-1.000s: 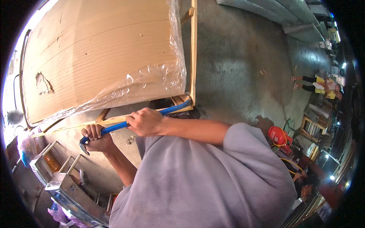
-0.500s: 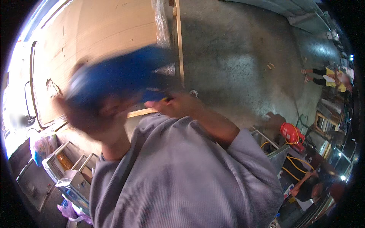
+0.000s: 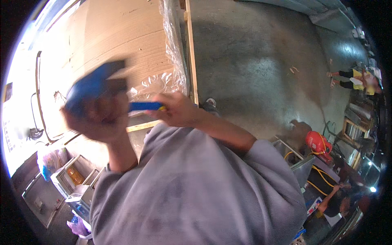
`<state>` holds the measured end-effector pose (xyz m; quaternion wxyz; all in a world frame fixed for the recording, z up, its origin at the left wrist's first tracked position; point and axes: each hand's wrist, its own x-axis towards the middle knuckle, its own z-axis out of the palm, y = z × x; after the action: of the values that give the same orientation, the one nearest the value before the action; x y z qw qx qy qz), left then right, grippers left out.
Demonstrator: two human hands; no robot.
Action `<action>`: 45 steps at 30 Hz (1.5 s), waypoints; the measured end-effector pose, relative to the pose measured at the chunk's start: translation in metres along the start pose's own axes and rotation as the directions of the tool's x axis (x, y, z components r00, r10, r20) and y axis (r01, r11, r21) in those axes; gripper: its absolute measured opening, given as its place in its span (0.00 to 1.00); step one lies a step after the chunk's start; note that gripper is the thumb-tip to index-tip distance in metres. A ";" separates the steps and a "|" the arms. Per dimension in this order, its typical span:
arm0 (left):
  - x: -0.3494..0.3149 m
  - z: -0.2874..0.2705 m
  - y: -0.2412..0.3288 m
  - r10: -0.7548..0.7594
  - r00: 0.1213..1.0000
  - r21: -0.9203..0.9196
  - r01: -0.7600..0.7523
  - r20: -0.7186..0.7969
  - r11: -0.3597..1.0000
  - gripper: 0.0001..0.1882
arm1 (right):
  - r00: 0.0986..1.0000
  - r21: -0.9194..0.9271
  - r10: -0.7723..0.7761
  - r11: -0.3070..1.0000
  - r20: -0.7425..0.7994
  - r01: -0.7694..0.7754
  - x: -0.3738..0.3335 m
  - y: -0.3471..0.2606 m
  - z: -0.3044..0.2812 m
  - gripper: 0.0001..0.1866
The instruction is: The person uses a blue crowbar to pry apart a wooden frame wrapped in plastic. They work on multiple joints, remove several wooden slats, and eventually separate the frame into pieces.
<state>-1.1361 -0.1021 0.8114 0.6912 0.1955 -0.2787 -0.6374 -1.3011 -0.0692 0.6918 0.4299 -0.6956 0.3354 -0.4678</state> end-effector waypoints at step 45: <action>0.083 0.061 -0.044 -0.220 0.950 0.248 0.164 0.219 0.955 0.28 | 0.960 0.006 0.278 0.961 -0.044 -0.278 0.036 -0.001 -0.047 0.21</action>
<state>-1.2056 -0.1842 0.8419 0.5590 0.2195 -0.4122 -0.6852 -1.3332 -0.1136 0.7153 0.4836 -0.6312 0.4391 -0.4181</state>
